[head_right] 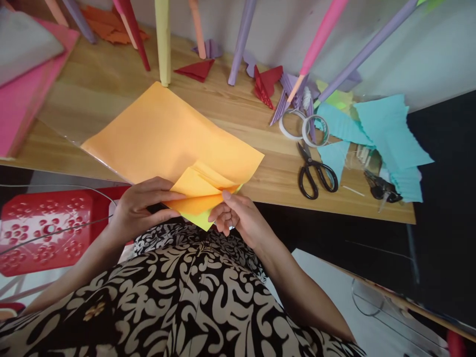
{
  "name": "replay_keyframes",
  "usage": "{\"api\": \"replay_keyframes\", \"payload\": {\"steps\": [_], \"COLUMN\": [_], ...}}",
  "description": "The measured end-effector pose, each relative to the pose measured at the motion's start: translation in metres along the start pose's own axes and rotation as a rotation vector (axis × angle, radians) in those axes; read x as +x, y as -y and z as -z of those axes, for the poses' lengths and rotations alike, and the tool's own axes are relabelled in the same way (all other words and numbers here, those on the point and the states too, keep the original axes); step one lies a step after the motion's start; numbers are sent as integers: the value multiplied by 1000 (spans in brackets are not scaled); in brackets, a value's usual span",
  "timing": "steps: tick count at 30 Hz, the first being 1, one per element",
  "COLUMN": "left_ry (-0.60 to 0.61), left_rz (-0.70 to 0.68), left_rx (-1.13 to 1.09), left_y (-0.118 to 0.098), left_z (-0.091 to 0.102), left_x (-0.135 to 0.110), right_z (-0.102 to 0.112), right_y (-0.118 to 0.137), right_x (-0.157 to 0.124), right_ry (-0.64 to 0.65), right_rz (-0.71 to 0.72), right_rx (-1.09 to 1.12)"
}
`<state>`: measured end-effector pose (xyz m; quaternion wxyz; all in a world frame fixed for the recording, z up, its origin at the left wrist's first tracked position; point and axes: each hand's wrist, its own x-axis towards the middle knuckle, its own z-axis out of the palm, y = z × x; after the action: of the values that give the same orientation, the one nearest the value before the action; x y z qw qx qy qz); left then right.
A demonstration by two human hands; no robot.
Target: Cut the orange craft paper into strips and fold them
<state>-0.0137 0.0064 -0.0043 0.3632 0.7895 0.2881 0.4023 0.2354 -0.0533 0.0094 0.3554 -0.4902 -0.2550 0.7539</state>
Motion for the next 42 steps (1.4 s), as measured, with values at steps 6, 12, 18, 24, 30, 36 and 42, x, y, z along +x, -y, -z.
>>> {"api": "replay_keyframes", "payload": {"steps": [6, 12, 18, 24, 30, 36, 42], "left_ry": [18, 28, 83, 56, 110, 107, 10], "left_rz": [54, 99, 106, 42, 25, 255, 682], "left_rx": [-14, -2, -6, -8, -201, -442, -544], "left_y": [-3, -8, -8, -3, -8, -15, 7], "left_z": [4, 3, 5, 2, 7, 21, -5], "left_x": [0, 2, 1, 2, 1, -30, -63], "right_z": [-5, -12, -23, -18, 1, -1, -5], "right_y": [1, 1, 5, 1, 6, 17, 18], "right_x": [-7, -8, -3, -4, -6, -3, -1], "right_ry": [-104, -210, -264, -208, -260, -338, -437], "right_rz": [-67, 3, 60, 147, 110, 61, 84], "right_rx": [-35, -139, -89, -68, -18, -15, -138]}}
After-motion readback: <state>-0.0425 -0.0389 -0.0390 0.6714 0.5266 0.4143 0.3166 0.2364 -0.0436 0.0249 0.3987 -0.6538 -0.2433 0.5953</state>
